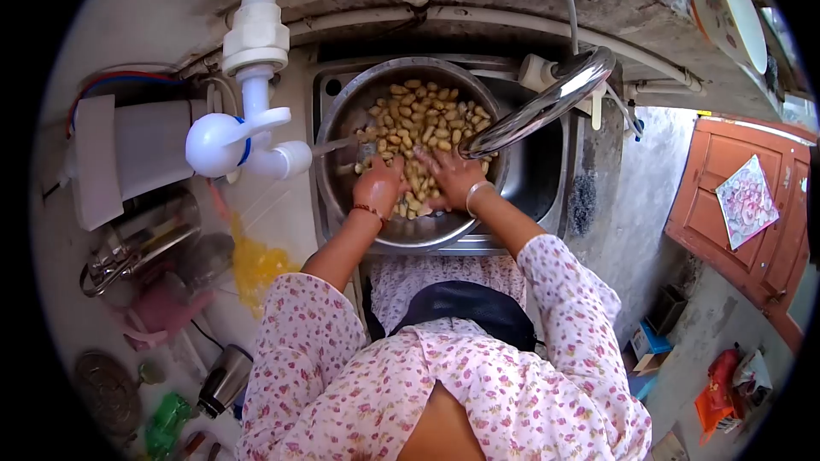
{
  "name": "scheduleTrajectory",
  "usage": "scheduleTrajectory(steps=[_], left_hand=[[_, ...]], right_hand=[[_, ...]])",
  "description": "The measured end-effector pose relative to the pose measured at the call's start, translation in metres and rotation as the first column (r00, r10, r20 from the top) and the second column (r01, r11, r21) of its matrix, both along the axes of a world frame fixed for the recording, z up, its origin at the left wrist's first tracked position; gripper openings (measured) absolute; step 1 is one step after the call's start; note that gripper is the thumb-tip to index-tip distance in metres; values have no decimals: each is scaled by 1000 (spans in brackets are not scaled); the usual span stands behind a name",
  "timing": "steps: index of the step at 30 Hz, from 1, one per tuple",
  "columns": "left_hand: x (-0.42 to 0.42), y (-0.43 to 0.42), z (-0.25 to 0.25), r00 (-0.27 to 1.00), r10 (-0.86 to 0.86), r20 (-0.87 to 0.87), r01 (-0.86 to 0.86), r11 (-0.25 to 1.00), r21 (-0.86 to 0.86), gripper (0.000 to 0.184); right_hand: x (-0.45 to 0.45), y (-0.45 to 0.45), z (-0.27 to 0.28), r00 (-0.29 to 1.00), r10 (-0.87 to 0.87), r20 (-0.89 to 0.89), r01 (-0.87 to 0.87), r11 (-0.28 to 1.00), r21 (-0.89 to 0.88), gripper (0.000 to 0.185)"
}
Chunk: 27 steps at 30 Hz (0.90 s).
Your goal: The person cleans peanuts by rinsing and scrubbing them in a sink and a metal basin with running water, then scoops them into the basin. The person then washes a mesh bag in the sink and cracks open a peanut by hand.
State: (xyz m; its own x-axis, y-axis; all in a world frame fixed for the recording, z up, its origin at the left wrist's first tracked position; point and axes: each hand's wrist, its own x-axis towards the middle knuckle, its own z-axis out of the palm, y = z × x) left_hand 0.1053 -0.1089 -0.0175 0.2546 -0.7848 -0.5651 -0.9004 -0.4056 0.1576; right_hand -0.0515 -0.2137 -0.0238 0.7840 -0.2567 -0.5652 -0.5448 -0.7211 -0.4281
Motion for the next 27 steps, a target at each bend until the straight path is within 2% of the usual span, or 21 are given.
scheduleTrajectory(steps=[1,3,5,6,8,11,14,15,18,19,20,22,25,27], left_hand=[[4,-4,0,999,24,-45,-28,997,-72,45],[9,-7,8,984,125,-125,-146,974,-172,43],[16,-10,21,967,153,-204,-214,922,-322,45],[22,-17,37,970,98,-223,-181,901,-394,47],[36,-32,56,966,-9,-257,-135,834,-535,50],[48,-69,37,994,-106,-40,49,725,-687,50],[54,-96,-17,923,-94,-373,-171,768,-617,48],[47,-91,-18,936,-81,-342,-140,807,-573,48],[37,-59,-21,946,-214,-246,46,834,-550,48],[33,-46,-7,928,-277,-250,171,912,-374,57],[21,-25,7,936,-350,-16,331,897,-293,67],[2,-2,47,919,-391,54,395,910,-124,78],[-11,6,44,904,-408,126,412,911,0,72],[-16,4,19,930,-337,144,332,941,58,60]], right_hand=[[4,-7,-14,996,-21,83,28,996,-82,81],[14,-14,-33,966,-50,255,111,966,-232,75],[10,-22,-29,871,-168,461,246,962,-114,69],[8,-28,-20,806,-228,547,303,952,-49,67],[9,-44,-15,758,-276,591,345,939,-4,63],[23,-66,18,704,-265,659,382,923,-37,60],[45,-61,5,773,-232,590,436,871,-228,57],[47,-46,-20,768,-204,607,456,840,-294,57],[26,-17,-23,769,-259,585,426,889,-167,57],[12,-9,-15,829,-200,522,348,916,-200,63],[1,-1,4,889,-150,433,269,936,-228,67],[-16,13,43,972,-44,231,102,963,-249,76],[-22,35,6,948,26,317,103,917,-384,92],[-8,25,-8,970,-25,242,95,955,-280,98]])
